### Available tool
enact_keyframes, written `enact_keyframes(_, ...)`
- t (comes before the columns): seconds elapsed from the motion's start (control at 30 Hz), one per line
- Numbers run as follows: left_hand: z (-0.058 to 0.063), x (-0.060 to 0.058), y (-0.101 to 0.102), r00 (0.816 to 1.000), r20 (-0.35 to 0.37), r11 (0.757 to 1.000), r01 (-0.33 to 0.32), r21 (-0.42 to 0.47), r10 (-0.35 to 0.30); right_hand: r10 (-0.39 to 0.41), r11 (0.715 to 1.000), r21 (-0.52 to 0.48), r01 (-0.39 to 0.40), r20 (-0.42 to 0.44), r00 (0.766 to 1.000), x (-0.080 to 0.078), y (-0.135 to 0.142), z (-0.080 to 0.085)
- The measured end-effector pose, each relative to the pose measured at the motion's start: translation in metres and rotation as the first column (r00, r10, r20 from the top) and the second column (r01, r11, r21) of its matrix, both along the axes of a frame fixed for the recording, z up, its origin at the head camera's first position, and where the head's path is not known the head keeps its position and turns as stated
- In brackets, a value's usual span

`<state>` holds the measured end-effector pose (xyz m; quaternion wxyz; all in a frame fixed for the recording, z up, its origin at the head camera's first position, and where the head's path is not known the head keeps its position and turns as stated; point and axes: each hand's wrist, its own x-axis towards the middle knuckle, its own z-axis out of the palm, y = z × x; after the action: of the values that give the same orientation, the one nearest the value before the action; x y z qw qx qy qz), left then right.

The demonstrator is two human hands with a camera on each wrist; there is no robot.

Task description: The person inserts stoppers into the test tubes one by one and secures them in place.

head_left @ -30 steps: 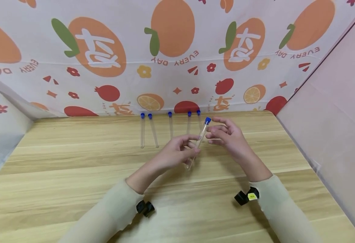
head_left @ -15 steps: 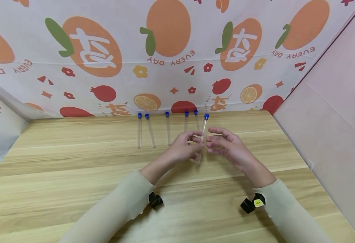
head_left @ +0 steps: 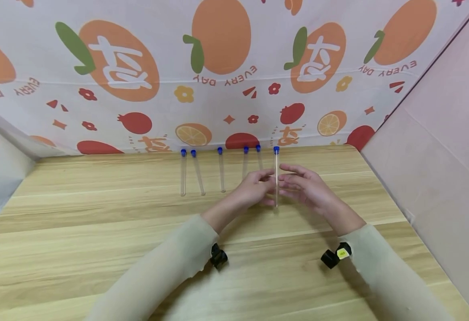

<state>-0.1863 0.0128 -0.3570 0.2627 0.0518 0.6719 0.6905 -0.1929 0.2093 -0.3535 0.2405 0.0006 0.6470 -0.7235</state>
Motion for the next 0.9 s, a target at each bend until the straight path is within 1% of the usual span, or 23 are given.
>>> enact_keyframes(0.13,0.000,-0.008,0.006,0.999,0.039,1.000,-0.023,0.016,0.022,0.004,1.000,0.011,-0.004,0.013,1.000,-0.011,0.006,-0.003)
enact_keyframes(0.23,0.000,-0.014,0.010,0.998,0.046,0.999,-0.033,0.009,0.033,-0.004,1.000,0.030,0.004,0.024,1.000,-0.020,0.009,-0.005)
enact_keyframes(0.4,-0.001,-0.027,0.018,0.999,0.047,1.000,-0.024,0.008,0.024,-0.026,0.999,0.038,0.024,0.049,0.998,-0.034,0.013,-0.008)
enact_keyframes(0.6,-0.004,-0.040,0.024,0.996,0.087,0.999,-0.031,0.035,0.028,-0.030,0.997,0.066,0.027,0.055,0.998,-0.048,0.016,-0.012)
enact_keyframes(0.73,-0.007,-0.044,0.027,0.994,0.103,0.998,-0.047,0.039,0.043,-0.030,0.995,0.092,0.025,0.051,0.998,-0.056,0.018,-0.018)
enact_keyframes(0.9,-0.011,-0.048,0.033,0.994,0.098,0.999,-0.047,0.022,0.044,-0.051,0.989,0.143,0.046,0.029,0.998,-0.065,0.019,-0.026)
